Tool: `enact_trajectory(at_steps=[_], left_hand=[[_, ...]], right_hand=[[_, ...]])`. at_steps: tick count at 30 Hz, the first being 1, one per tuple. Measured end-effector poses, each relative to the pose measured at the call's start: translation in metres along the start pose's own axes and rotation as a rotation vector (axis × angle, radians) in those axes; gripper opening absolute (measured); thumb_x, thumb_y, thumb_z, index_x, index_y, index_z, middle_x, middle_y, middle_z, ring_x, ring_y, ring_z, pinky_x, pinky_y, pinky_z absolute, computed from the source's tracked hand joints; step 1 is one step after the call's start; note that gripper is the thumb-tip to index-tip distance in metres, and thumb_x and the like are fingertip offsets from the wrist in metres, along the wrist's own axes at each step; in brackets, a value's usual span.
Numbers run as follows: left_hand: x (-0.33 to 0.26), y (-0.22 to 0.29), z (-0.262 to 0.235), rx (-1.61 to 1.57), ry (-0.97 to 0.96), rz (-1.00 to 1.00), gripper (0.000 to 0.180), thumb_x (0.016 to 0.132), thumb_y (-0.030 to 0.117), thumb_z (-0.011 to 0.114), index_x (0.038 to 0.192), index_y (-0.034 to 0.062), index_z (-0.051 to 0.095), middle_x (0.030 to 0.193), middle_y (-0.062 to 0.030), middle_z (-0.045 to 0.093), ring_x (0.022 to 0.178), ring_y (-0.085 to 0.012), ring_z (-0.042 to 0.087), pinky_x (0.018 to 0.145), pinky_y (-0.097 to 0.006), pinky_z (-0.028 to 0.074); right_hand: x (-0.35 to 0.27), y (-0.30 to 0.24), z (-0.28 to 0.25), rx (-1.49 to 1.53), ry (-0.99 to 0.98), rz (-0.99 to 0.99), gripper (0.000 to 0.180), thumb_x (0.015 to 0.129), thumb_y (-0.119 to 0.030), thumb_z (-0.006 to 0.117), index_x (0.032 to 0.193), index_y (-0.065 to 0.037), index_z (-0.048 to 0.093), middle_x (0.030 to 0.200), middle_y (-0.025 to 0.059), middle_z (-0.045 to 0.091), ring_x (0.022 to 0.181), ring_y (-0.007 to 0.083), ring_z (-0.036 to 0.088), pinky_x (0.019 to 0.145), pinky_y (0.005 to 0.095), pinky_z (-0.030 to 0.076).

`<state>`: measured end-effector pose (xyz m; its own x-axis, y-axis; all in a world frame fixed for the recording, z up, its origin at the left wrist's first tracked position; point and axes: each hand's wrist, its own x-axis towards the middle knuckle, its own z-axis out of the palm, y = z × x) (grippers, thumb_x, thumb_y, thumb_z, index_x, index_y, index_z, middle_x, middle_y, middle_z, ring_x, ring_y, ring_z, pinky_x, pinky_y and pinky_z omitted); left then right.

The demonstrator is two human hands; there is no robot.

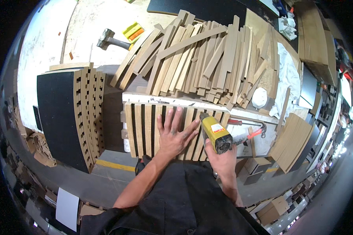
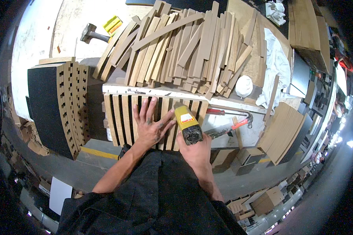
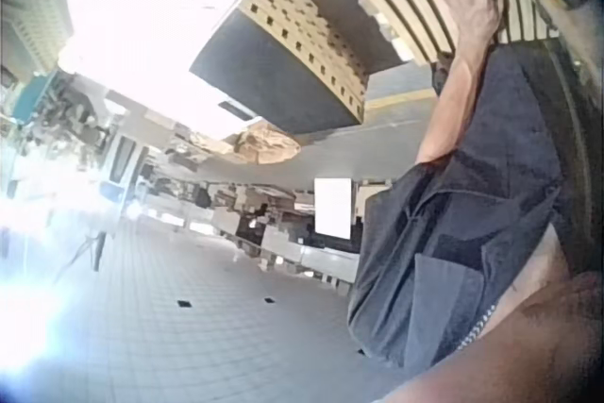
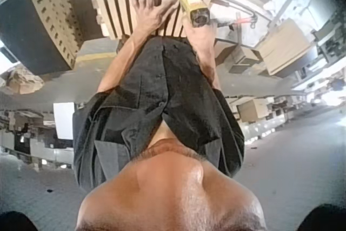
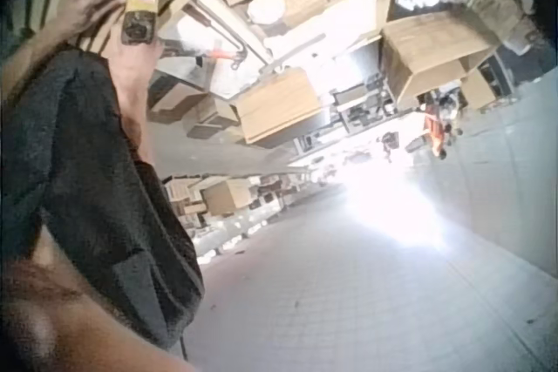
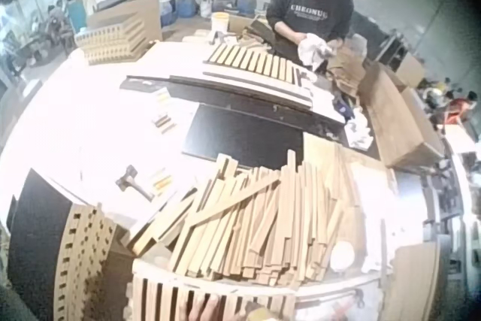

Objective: Aligning and fastening wooden slats to a frame using a pneumatic nail gun and a hammer.

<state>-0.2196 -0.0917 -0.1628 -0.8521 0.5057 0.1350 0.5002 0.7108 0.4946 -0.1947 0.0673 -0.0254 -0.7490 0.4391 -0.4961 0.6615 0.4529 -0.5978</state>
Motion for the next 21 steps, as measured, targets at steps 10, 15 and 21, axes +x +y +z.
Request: enact_trajectory(at_steps=[10, 15, 21], left_hand=[[0.000, -0.003, -0.001, -0.010, 0.014, 0.021, 0.050, 0.085, 0.046, 0.079, 0.133, 0.0373, 0.067, 0.165, -0.0172, 0.028, 0.155, -0.0366, 0.017, 0.124, -0.057, 0.003], [-0.001, -0.001, -0.002, -0.026, -0.008, -0.006, 0.051, 0.088, 0.045, 0.075, 0.137, 0.0391, 0.063, 0.163, -0.0184, 0.031, 0.153, -0.0387, 0.022, 0.123, -0.060, 0.005], [-0.004, 0.007, 0.001, -0.088, 0.036, -0.004, 0.046, 0.088, 0.045, 0.074, 0.133, 0.0372, 0.066, 0.162, -0.0171, 0.033, 0.153, -0.0378, 0.022, 0.123, -0.060, 0.006]], right_hand=[[0.000, 0.000, 0.003, -0.066, 0.060, -0.089, 0.021, 0.086, -0.021, 0.072, 0.091, 0.000, 0.070, 0.075, 0.0225, 0.070, 0.075, 0.0410, 0.071, 0.067, 0.0462, 0.057], [-0.001, 0.005, 0.007, -0.053, 0.053, -0.113, 0.023, 0.086, -0.024, 0.072, 0.091, -0.001, 0.070, 0.075, 0.0221, 0.070, 0.074, 0.0429, 0.070, 0.069, 0.0479, 0.056], [-0.033, 0.019, -0.022, 0.341, 0.105, 0.193, 0.027, 0.090, -0.018, 0.072, 0.104, 0.004, 0.069, 0.091, 0.0140, 0.075, 0.077, 0.0215, 0.074, 0.064, 0.0345, 0.056]])
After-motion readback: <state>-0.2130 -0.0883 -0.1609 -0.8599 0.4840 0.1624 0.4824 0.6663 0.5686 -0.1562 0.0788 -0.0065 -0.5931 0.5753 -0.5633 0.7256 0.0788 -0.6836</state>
